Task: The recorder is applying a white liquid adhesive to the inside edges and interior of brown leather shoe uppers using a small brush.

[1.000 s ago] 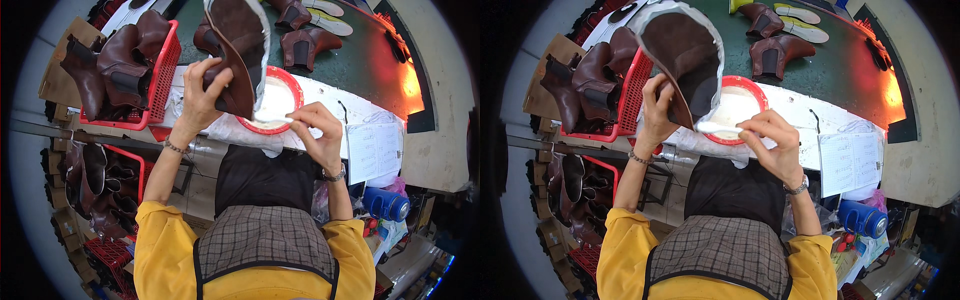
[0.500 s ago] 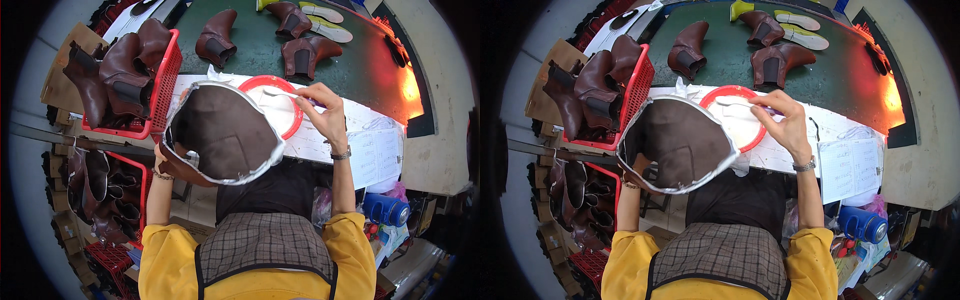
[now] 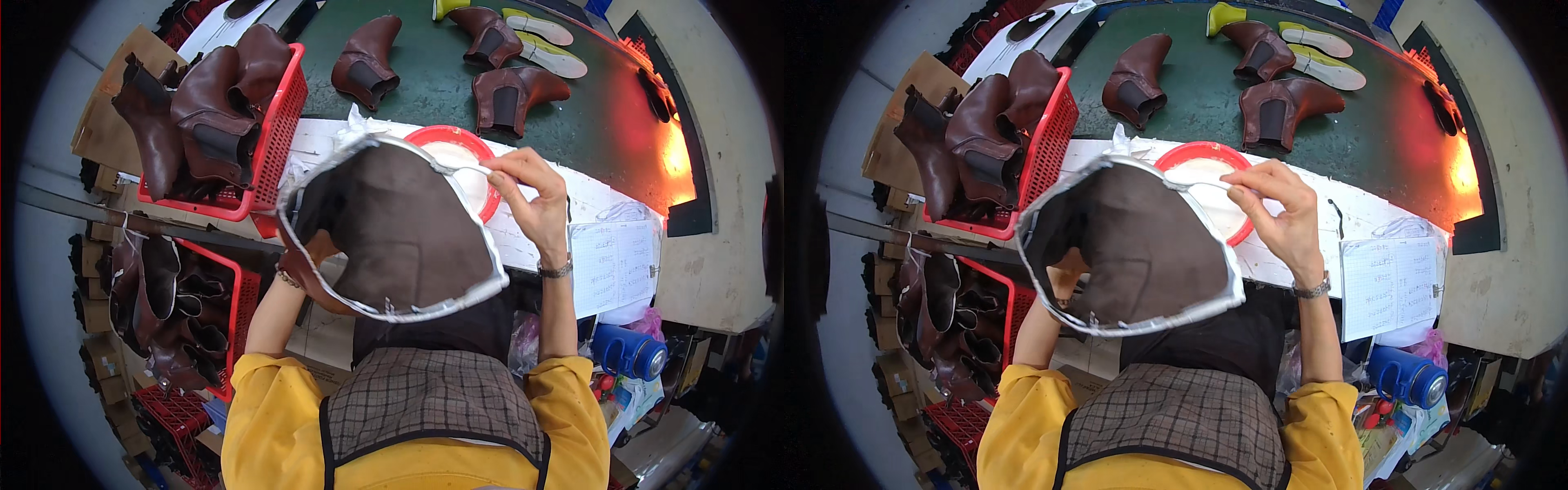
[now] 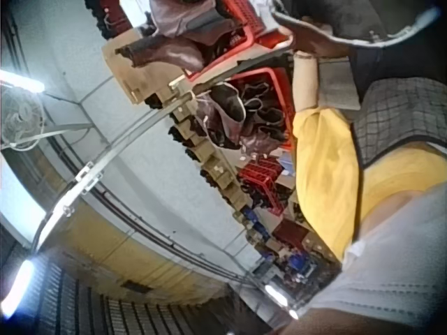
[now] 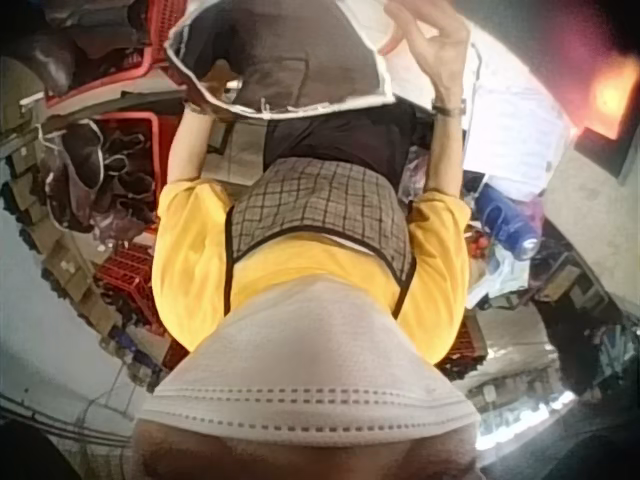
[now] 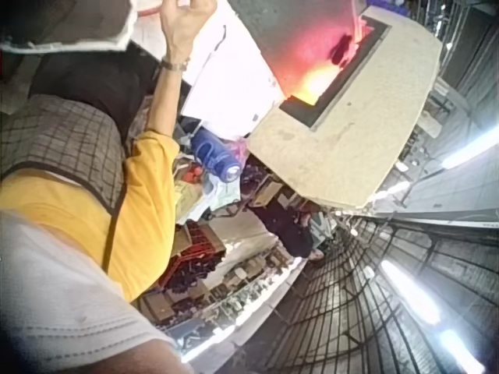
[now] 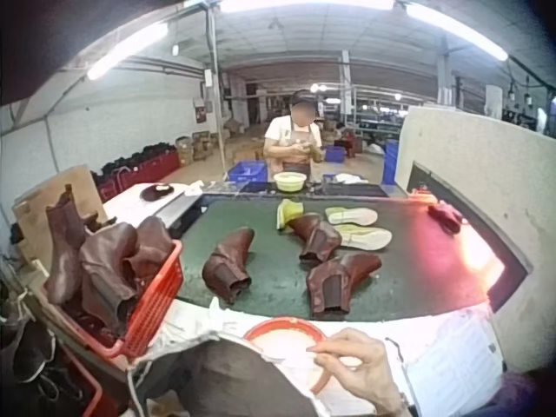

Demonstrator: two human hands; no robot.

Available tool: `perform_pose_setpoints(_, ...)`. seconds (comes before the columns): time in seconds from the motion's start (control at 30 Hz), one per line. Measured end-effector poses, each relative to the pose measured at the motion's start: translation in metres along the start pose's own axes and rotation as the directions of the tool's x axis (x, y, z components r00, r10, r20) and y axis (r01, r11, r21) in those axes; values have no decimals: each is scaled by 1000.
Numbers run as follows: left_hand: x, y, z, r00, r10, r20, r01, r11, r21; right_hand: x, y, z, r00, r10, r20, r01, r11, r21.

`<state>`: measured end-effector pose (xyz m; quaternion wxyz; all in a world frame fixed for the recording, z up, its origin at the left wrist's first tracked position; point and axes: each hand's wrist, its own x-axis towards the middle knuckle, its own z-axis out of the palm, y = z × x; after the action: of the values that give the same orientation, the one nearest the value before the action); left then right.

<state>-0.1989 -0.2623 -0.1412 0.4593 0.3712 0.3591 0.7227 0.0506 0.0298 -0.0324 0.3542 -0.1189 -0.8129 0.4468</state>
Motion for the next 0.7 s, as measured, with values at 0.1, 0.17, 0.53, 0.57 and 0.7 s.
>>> perform_pose_setpoints(0.1,6,-11,12,999,-11,42,13,998,-58,19,1,-2,972,-200,123,214,970,-116)
perform_pose_setpoints(0.17,4,-17,20,997,-18,74,25,995,-100,32,-2,-3,954,-251,162,272,954,-124)
perform_pose_setpoints(0.53,-32,-11,0,963,-32,268,125,933,-338,0,14,-8,994,-106,38,106,994,-6)
perform_pose_setpoints(0.57,-32,-13,1,958,-30,284,135,924,-357,-7,16,-7,998,-61,12,61,998,13)
perform_pose_setpoints(0.7,-38,-7,-6,940,-12,341,163,893,-420,-31,14,-11,999,27,-24,-27,1000,-1)
